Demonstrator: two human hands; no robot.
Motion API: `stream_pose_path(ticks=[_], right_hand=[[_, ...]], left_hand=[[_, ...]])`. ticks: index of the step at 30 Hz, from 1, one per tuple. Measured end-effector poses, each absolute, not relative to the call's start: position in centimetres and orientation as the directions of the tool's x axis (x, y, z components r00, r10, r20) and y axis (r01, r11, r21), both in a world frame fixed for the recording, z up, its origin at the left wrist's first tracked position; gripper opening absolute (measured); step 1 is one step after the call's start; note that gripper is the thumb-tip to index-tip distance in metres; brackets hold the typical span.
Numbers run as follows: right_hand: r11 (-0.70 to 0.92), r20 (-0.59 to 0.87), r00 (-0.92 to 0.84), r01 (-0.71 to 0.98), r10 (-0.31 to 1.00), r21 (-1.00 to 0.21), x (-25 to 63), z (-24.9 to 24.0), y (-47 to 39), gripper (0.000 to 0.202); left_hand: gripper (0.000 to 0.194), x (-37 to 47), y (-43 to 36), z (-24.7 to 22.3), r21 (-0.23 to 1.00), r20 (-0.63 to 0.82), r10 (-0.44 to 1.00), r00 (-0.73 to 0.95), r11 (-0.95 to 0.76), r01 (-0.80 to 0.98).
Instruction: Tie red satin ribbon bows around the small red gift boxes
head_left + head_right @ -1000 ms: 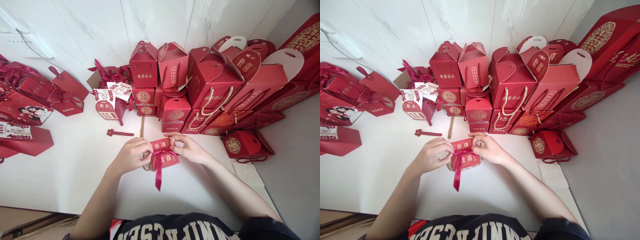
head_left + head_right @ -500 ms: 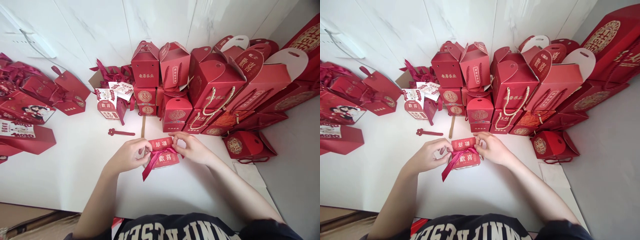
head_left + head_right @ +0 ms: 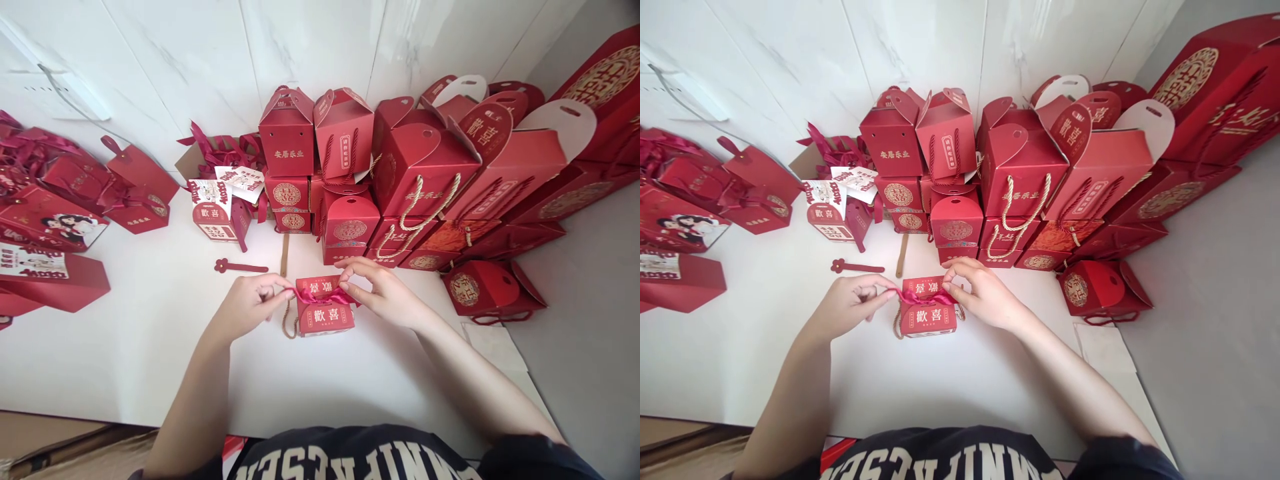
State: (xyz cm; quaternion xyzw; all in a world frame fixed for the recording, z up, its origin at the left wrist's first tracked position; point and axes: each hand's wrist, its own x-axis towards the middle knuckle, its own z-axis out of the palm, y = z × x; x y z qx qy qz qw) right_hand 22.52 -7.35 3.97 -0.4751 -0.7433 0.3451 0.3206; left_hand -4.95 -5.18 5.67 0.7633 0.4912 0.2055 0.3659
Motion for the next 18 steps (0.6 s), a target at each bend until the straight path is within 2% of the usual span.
stream_pose_path(ticks=[2,4,6,8,10,12,15,18], right_hand=[[0.327,0.157,-0.368,0.463,0.917,-0.824,22.3,3.8,-7.4,0.008],[0.349,0.173,-0.388,0.449,0.905,-0.822,22.0,3.6,-7.5,0.009],[0.366,0.187,-0.393,0.453,0.901,-0.813,21.5,3.2,-7.7,0.013],[0.381,0.202,-0.39,0.464,0.899,-0.8,20.9,2.7,-7.9,0.03],[0.418,0.236,-0.403,0.455,0.884,-0.787,20.3,2.5,-8.0,0.041],[0.465,0.291,-0.416,0.418,0.861,-0.78,20.0,2.4,-8.1,0.03],[0.53,0.38,-0.412,0.355,0.828,-0.77,20.1,2.7,-8.1,0.004],[0.578,0.435,-0.422,0.315,0.796,-0.752,20.8,3.3,-8.1,0.005]], left_hand=[[0.017,-4.1,-5.3,4.8,0.715,0.225,0.937,0.268,-0.345,0.608],[0.013,-3.1,-5.4,3.9,0.663,0.433,0.885,0.17,-0.44,0.606],[0.014,-2.2,-5.6,3.3,0.61,0.551,0.812,0.193,-0.55,0.571],[0.021,-1.6,-5.8,3.0,0.563,0.611,0.733,0.299,-0.668,0.487],[0.029,-1.4,-5.9,2.8,0.526,0.632,0.644,0.431,-0.765,0.372],[0.036,-1.4,-5.9,2.9,0.52,0.624,0.593,0.51,-0.801,0.295],[0.044,-1.8,-5.8,3.2,0.62,0.513,0.707,0.487,-0.698,0.359],[0.035,-2.5,-5.6,3.9,0.658,0.325,0.813,0.484,-0.562,0.501]])
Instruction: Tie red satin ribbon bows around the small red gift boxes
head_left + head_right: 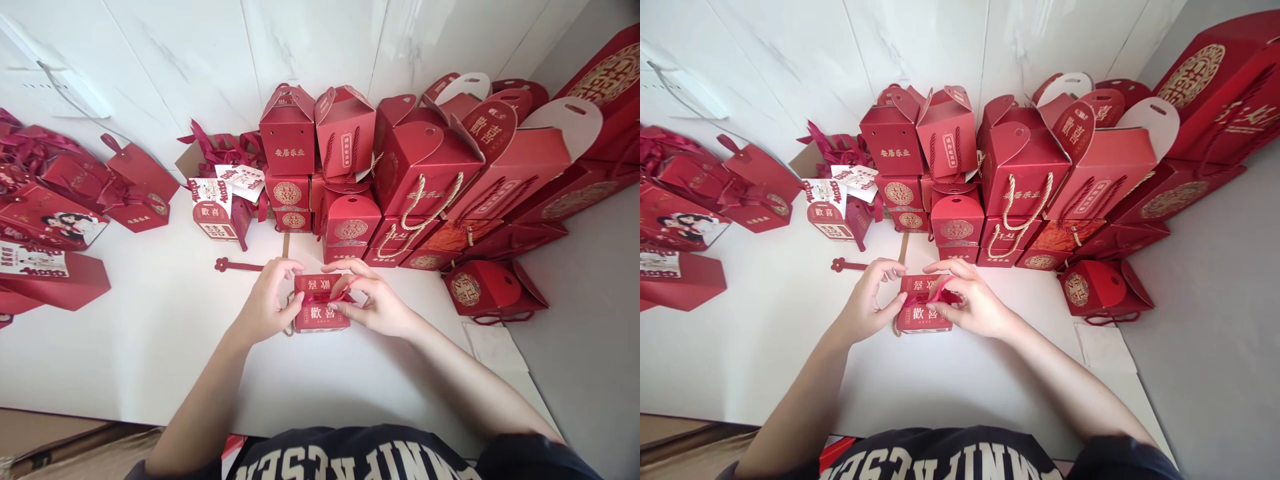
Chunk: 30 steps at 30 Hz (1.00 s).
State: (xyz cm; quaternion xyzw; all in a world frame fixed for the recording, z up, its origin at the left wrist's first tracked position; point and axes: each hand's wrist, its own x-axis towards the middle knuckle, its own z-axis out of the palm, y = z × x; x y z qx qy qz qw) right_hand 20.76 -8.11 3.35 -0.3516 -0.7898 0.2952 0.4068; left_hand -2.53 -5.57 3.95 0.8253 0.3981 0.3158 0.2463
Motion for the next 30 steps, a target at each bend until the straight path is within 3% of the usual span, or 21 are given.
stream_pose_path(ticks=[3,8,14,19,24,28,30], right_hand=[[0.629,0.465,-0.472,0.289,0.749,-0.721,21.2,3.9,-8.2,0.007],[0.762,0.451,-0.645,0.344,0.617,-0.549,20.8,4.4,-9.0,0.002],[0.875,0.404,-0.78,0.382,0.478,-0.297,19.6,4.7,-10.5,0.018],[0.889,0.329,-0.828,0.393,0.454,-0.236,19.6,4.7,-10.9,0.022],[0.873,0.219,-0.869,0.364,0.444,-0.326,19.7,4.9,-11.2,0.017],[0.769,0.165,-0.877,0.289,0.451,-0.57,20.6,5.9,-11.1,0.016],[0.666,0.181,-0.832,0.269,0.525,-0.695,21.3,6.3,-10.6,0.018]], left_hand=[[0.016,-3.0,-5.3,4.7,0.622,0.179,0.812,0.555,-0.53,0.576],[0.022,-3.0,-5.4,5.2,0.623,0.051,0.804,0.592,-0.489,0.61],[0.003,-3.2,-5.3,4.6,0.65,0.041,0.795,0.606,-0.482,0.588],[0.006,-3.2,-5.3,4.6,0.694,0.039,0.833,0.552,-0.42,0.585],[0.002,-2.9,-5.7,4.9,0.694,0.042,0.879,0.474,-0.367,0.619],[0.004,-3.0,-5.7,4.9,0.693,0.057,0.858,0.511,-0.403,0.598],[0.005,-2.9,-5.7,4.8,0.706,0.063,0.841,0.537,-0.418,0.572]])
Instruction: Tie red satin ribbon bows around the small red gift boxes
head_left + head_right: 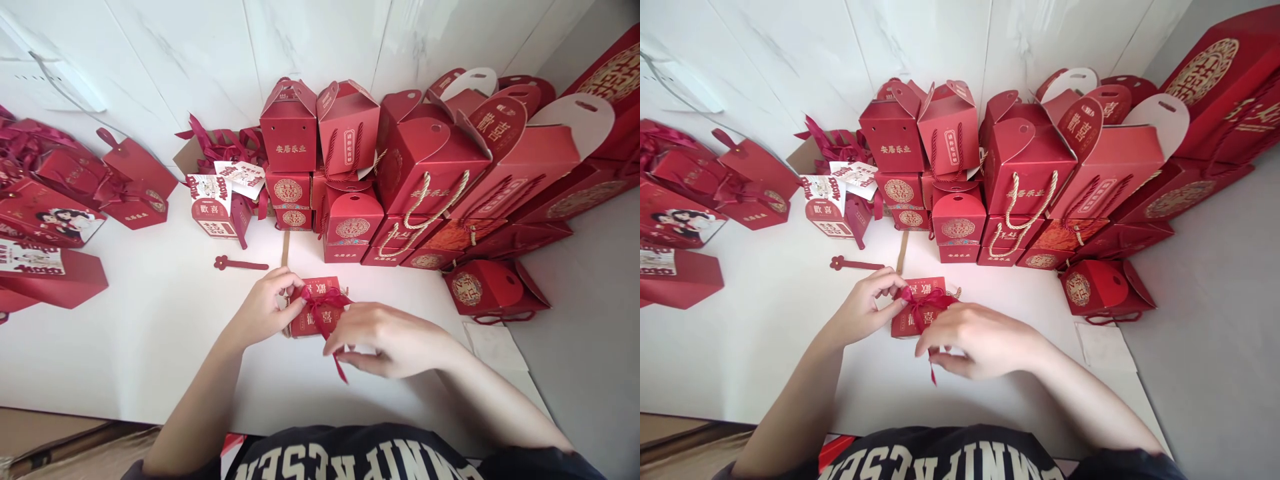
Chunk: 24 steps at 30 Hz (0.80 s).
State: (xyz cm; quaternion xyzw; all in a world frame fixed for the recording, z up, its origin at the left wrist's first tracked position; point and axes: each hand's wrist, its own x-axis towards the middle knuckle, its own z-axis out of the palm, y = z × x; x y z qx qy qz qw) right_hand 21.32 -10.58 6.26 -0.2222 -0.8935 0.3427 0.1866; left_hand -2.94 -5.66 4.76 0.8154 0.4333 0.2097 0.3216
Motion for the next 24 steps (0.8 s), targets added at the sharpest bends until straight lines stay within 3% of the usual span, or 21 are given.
stream_pose_path(ticks=[4,6,10,15,19,24], right_hand=[[0.44,0.205,-0.544,0.345,0.814,-0.829,22.0,5.4,-8.6,0.017],[0.395,0.208,-0.447,0.381,0.87,-0.836,21.9,4.2,-7.6,0.019],[0.385,0.187,-0.461,0.384,0.867,-0.839,21.5,2.3,-6.8,0.017],[0.366,0.158,-0.511,0.338,0.845,-0.867,21.7,2.4,-7.0,0.007],[0.369,0.165,-0.511,0.327,0.843,-0.87,21.7,2.5,-7.1,0.015],[0.398,0.17,-0.543,0.336,0.823,-0.854,21.7,2.5,-7.0,0.009]], left_hand=[[0.01,-2.7,-5.7,4.5,0.716,0.087,0.841,0.534,-0.426,0.553],[0.01,-2.5,-5.7,4.5,0.715,0.096,0.836,0.54,-0.435,0.547],[0.005,-2.3,-5.8,4.6,0.729,0.141,0.827,0.545,-0.459,0.508],[0.012,-2.1,-6.1,4.8,0.71,0.171,0.811,0.56,-0.495,0.5],[0.009,-1.9,-6.3,4.7,0.671,0.206,0.809,0.55,-0.526,0.522],[0.009,-2.2,-6.4,4.9,0.627,0.161,0.822,0.547,-0.513,0.586]])
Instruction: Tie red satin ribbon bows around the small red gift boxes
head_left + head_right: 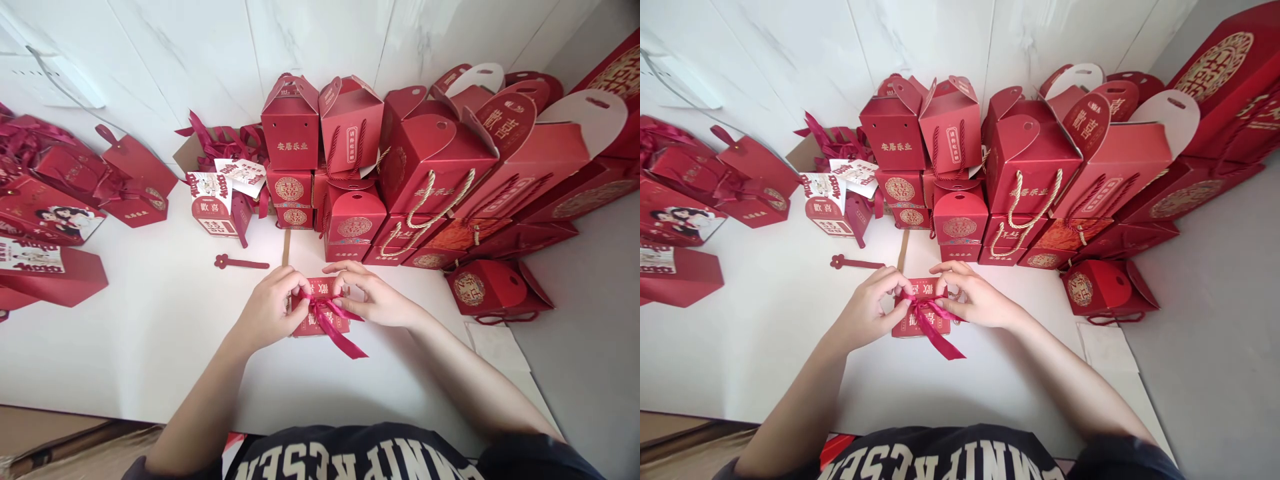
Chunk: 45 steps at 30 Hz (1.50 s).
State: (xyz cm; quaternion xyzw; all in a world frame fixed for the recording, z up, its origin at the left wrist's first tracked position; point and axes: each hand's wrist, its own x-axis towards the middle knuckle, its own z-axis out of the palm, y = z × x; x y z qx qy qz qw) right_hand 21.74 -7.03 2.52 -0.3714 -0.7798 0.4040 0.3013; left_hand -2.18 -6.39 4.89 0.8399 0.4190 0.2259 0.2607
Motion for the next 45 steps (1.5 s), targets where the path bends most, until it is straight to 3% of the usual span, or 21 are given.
stream_pose_path(ticks=[7,15,21,27,30,36,41,45], right_hand=[[0.442,0.219,-0.6,0.252,0.769,-0.861,22.0,3.8,-7.3,0.014],[0.391,0.172,-0.565,0.292,0.807,-0.873,21.6,2.9,-7.2,0.007],[0.393,0.171,-0.573,0.289,0.802,-0.873,21.7,3.1,-7.1,0.013],[0.359,0.206,-0.586,0.158,0.784,-0.92,21.8,3.3,-7.1,0.017],[0.343,0.203,-0.553,0.162,0.808,-0.925,21.9,3.2,-7.0,0.019],[0.376,0.175,-0.604,0.223,0.777,-0.899,22.0,2.3,-6.6,0.013],[0.271,0.122,-0.574,0.181,0.81,-0.946,22.1,2.0,-6.3,0.028],[0.236,0.096,-0.586,0.167,0.804,-0.957,22.1,2.0,-6.4,0.032]], left_hand=[[0.009,-1.9,-6.6,4.7,0.662,0.237,0.807,0.541,-0.541,0.519],[0.019,-1.3,-6.7,4.1,0.731,0.167,0.838,0.519,-0.458,0.505],[0.027,-1.4,-6.7,3.8,0.662,0.227,0.823,0.52,-0.522,0.537],[0.028,-1.2,-6.7,3.1,0.489,0.375,0.797,0.474,-0.604,0.629],[0.019,-1.2,-6.7,3.2,0.467,0.349,0.805,0.479,-0.593,0.656],[0.012,-1.2,-6.7,4.0,0.597,0.189,0.868,0.459,-0.473,0.648],[0.029,-2.4,-6.0,4.6,0.688,0.142,0.747,0.649,-0.546,0.478],[0.028,-3.5,-5.4,4.6,0.603,0.284,0.627,0.725,-0.705,0.374]])
